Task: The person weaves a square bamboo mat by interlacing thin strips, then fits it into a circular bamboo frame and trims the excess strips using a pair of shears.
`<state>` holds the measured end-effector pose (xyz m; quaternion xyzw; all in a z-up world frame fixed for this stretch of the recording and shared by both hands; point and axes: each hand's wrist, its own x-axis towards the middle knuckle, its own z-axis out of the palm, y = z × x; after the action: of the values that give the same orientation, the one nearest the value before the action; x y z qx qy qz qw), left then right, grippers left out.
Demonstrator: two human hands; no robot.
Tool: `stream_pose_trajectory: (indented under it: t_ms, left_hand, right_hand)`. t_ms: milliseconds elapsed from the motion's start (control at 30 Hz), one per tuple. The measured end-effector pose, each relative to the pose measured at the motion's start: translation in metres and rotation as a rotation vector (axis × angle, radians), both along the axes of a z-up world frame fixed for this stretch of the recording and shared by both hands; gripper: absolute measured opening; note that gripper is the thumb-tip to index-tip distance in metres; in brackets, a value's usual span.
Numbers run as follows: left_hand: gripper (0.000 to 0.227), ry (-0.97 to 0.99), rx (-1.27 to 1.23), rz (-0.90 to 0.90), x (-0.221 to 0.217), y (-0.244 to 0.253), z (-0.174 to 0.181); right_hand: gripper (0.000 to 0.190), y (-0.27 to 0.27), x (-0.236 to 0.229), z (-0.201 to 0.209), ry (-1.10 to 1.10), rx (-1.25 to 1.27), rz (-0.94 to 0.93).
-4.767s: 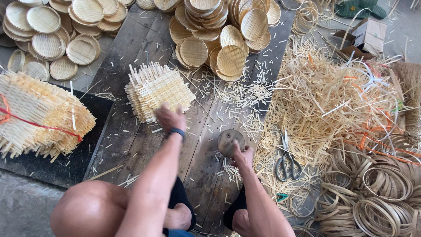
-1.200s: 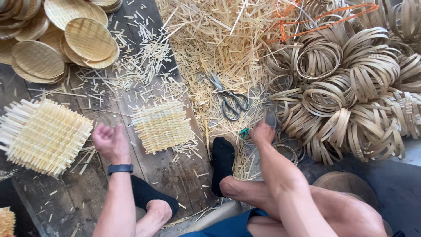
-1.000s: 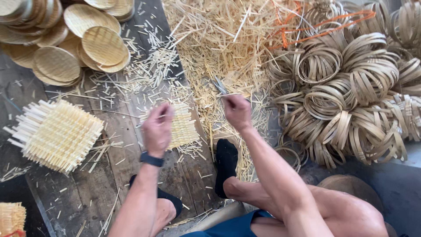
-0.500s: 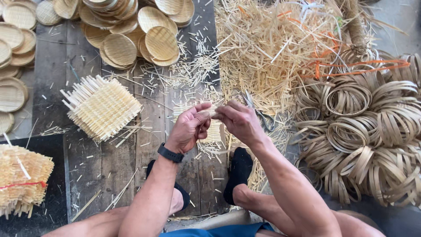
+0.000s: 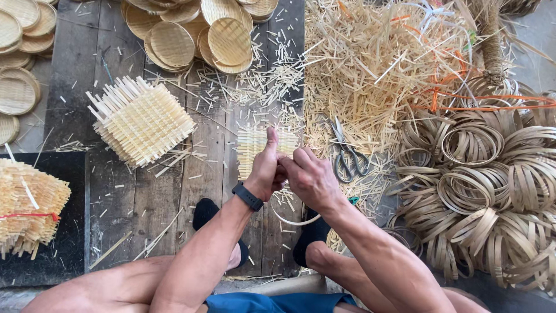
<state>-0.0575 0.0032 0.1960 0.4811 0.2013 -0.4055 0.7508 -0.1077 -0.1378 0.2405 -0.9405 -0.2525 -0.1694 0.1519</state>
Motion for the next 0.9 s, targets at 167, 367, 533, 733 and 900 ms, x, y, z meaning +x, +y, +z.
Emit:
stream_pose_trajectory:
  t_ms: [167, 367, 533, 733, 900]
  left_hand:
    - [0.074, -0.023, -0.136, -0.049, 0.003, 0.002, -0.014]
    - [0.035, -0.054, -0.636, 0.534, 0.016, 0.021, -0.035]
    - [0.025, -0.088, -0.489, 0.185, 0.021, 0.039, -0.033]
    - [0.024, -0.018, -0.298, 0.009, 0.021, 0.032, -0.029]
    - [0.028, -0.053, -0.192, 0.127, 0.018, 0.028, -0.036]
  right_hand:
    - [0.018, -0.010, 0.013, -0.003, 0.148, 0.161, -0.040]
    - [0.038, -0.038, 0.031, -0.014, 1.043, 1.596, -0.313]
    - [0.044, -0.049, 0.019, -0.049, 1.123, 1.828, -0.139]
    - [0.050, -0.039, 0.026, -0.040, 1.300, 1.610, -0.336]
    - [0.047, -0.025, 0.028, -0.047, 1.256, 1.646, -0.363]
